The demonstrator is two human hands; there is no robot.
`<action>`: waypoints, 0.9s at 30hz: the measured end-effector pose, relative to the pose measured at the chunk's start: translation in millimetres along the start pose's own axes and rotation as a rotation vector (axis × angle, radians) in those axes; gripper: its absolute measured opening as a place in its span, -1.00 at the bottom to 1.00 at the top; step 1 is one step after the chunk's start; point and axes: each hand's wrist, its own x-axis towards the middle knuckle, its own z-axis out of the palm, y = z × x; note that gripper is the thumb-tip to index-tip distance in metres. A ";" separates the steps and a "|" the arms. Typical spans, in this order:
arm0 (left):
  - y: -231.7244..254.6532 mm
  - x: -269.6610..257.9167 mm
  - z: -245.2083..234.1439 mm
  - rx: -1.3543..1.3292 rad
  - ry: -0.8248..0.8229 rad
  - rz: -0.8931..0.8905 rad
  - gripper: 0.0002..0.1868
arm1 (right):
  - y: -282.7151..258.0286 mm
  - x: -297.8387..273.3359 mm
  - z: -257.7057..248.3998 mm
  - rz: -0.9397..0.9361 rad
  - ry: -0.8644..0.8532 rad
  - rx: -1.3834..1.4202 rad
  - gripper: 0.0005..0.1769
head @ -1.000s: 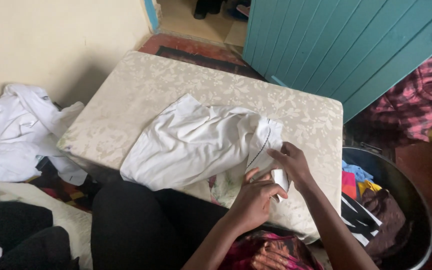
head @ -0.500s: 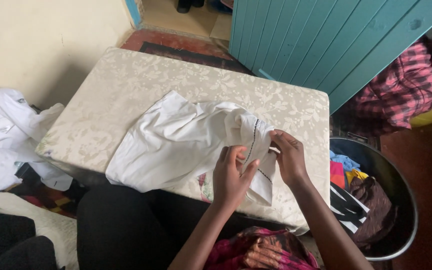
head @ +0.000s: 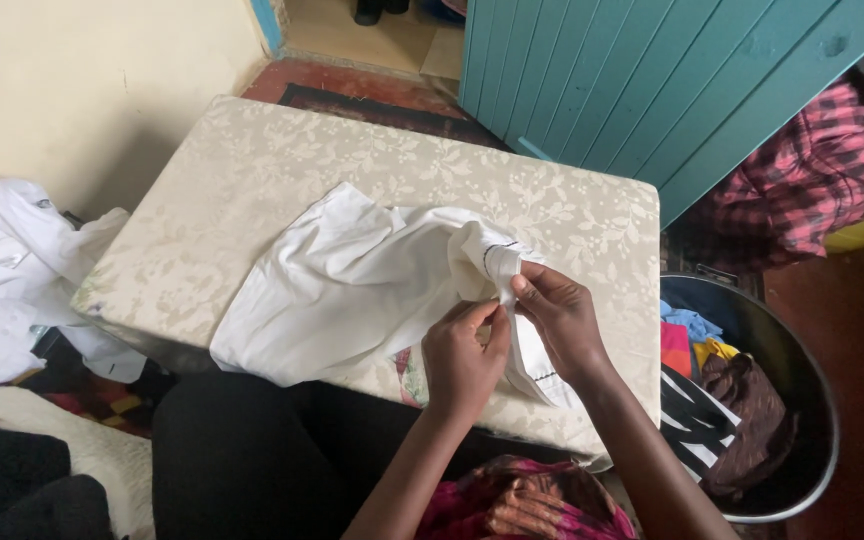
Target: Folding various articles of clothing on a padded surface.
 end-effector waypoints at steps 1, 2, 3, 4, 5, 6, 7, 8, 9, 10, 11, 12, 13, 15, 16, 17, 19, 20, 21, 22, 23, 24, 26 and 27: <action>3.5 2.0 -2.6 -0.003 -0.002 0.000 -0.86 | 0.9 0.2 -1.2 0.000 0.003 -0.002 -0.65; 7.0 4.0 -5.1 0.011 -0.010 -0.007 -0.86 | 1.8 0.4 -2.4 -0.009 0.002 -0.035 -0.64; 10.1 6.3 -8.0 0.026 -0.018 -0.012 -0.85 | 2.9 0.8 -3.2 -0.018 0.001 -0.067 -0.63; 9.4 6.4 -7.5 0.024 -0.020 -0.012 -0.85 | 3.6 0.8 -4.0 -0.018 0.004 -0.068 -0.63; 8.6 6.8 -7.8 -0.036 -0.035 -0.081 -0.82 | 4.6 1.1 -3.9 -0.025 0.014 -0.079 -0.63; 7.8 7.3 -8.2 -0.096 -0.049 -0.149 -0.79 | 5.4 1.3 -3.8 -0.031 0.024 -0.090 -0.64; 0.6 6.4 -4.7 -0.096 -0.051 -0.150 -0.79 | 2.9 -0.1 -3.0 -0.031 0.026 -0.089 -0.64; -6.6 5.6 -1.4 -0.162 -0.026 -0.188 -0.79 | 0.3 -1.5 -2.1 -0.028 0.035 -0.082 -0.65; -14.2 5.2 1.3 -0.227 0.001 -0.224 -0.79 | -2.1 -2.2 -0.4 -0.027 0.042 -0.074 -0.66; -20.4 7.0 1.1 -0.225 0.001 -0.223 -0.79 | -6.0 -1.8 -0.4 -0.027 0.042 -0.072 -0.66; -26.5 7.9 0.9 -0.266 -0.021 -0.386 -0.78 | -9.5 -2.2 -0.6 -0.031 0.041 -0.048 -0.68; -32.6 8.9 0.7 -0.306 -0.046 -0.548 -0.76 | -13.1 -2.5 -0.9 -0.036 0.039 -0.023 -0.69; -41.2 9.6 0.9 -0.305 -0.048 -0.547 -0.76 | -11.9 -0.4 -7.1 -0.037 0.041 -0.022 -0.69; -58.5 10.2 1.2 -0.948 0.088 -0.747 -0.71 | -9.1 3.0 -19.5 -0.018 0.016 0.125 -0.70; -61.9 10.2 1.5 -0.948 0.086 -0.748 -0.71 | -9.7 2.4 -20.3 -0.018 0.017 0.126 -0.70; -65.1 10.5 1.8 -1.150 0.070 -0.776 -0.67 | -10.5 2.0 -21.0 -0.003 0.012 0.211 -0.68; -64.6 11.6 0.2 -1.353 0.052 -0.801 -0.61 | -12.2 1.0 -21.2 0.012 0.006 0.297 -0.67; -60.8 12.6 -1.7 -1.366 0.014 -0.803 -0.56 | -13.1 0.3 -20.7 0.009 0.000 0.334 -0.67; -56.7 13.5 -3.5 -1.379 -0.025 -0.806 -0.49 | -14.1 -0.5 -20.3 0.006 -0.006 0.371 -0.67; -55.2 13.8 -3.9 -1.379 -0.026 -0.807 -0.49 | -13.8 -0.4 -20.9 0.007 -0.005 0.371 -0.67; -53.8 13.5 -4.3 -1.402 -0.044 -0.791 -0.50 | -12.9 -0.8 -21.6 0.001 -0.014 0.370 -0.67; -52.4 13.1 -4.8 -1.425 -0.062 -0.774 -0.50 | -12.1 -1.3 -22.3 -0.004 -0.023 0.368 -0.66; -50.8 13.7 -5.4 -1.412 -0.061 -0.780 -0.51 | -15.8 -1.8 -19.7 -0.006 -0.005 0.320 -0.67; -50.2 13.6 -6.6 -1.398 -0.058 -0.787 -0.52 | -17.4 -2.1 -17.7 -0.006 0.012 0.272 -0.68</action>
